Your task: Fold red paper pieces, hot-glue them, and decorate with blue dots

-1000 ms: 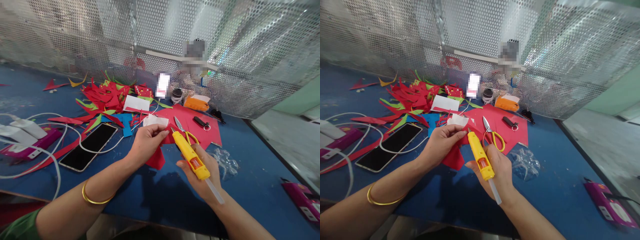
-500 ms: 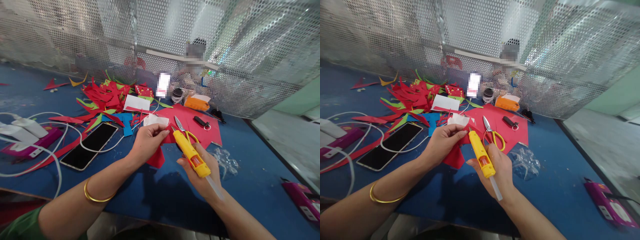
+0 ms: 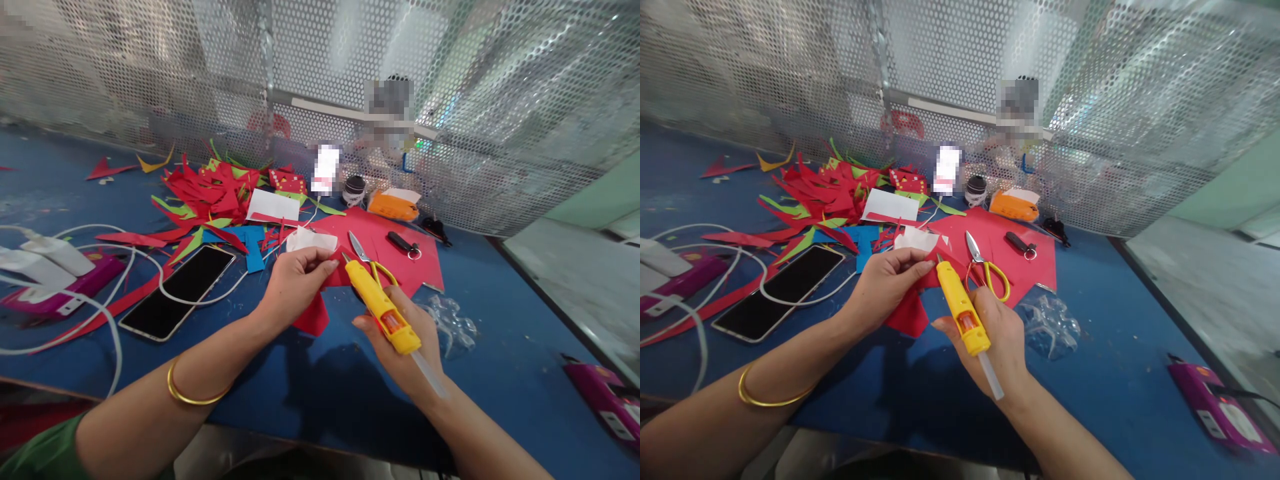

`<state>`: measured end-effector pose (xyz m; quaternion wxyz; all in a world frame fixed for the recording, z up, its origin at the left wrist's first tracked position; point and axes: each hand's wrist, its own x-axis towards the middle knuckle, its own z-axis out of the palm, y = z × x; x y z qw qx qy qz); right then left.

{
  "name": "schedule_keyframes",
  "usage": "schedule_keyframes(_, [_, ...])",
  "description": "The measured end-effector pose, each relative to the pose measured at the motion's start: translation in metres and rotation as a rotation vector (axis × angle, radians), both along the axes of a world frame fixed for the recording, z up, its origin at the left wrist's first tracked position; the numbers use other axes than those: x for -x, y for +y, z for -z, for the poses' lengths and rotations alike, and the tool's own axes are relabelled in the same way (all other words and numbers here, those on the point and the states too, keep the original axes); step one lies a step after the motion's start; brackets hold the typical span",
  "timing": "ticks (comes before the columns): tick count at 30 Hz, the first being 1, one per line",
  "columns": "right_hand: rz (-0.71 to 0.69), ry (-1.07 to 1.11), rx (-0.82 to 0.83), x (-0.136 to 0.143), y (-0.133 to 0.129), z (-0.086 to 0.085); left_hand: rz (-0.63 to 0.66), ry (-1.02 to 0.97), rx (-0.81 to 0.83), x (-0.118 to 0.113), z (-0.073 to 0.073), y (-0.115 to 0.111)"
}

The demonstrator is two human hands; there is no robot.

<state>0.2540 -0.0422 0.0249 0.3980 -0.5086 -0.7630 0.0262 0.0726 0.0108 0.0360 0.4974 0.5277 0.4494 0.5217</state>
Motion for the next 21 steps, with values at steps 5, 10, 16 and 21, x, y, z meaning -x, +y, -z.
schedule_keyframes(5, [0.009,-0.018,-0.019,0.0010,0.0003,-0.0006,0.009,-0.006,-0.002,-0.0002,0.0012,0.0003])
schedule_keyframes(10, [0.015,-0.014,-0.019,0.0015,0.0002,0.0000,0.005,-0.004,-0.001,0.0003,0.0006,0.0005])
schedule_keyframes(16, [0.019,-0.032,-0.028,0.0014,0.0006,-0.0007,0.016,0.002,-0.006,0.0005,0.0026,0.0014])
schedule_keyframes(21, [0.028,-0.046,-0.039,0.0016,0.0007,-0.0018,0.020,0.018,-0.007,0.0009,0.0010,0.0010])
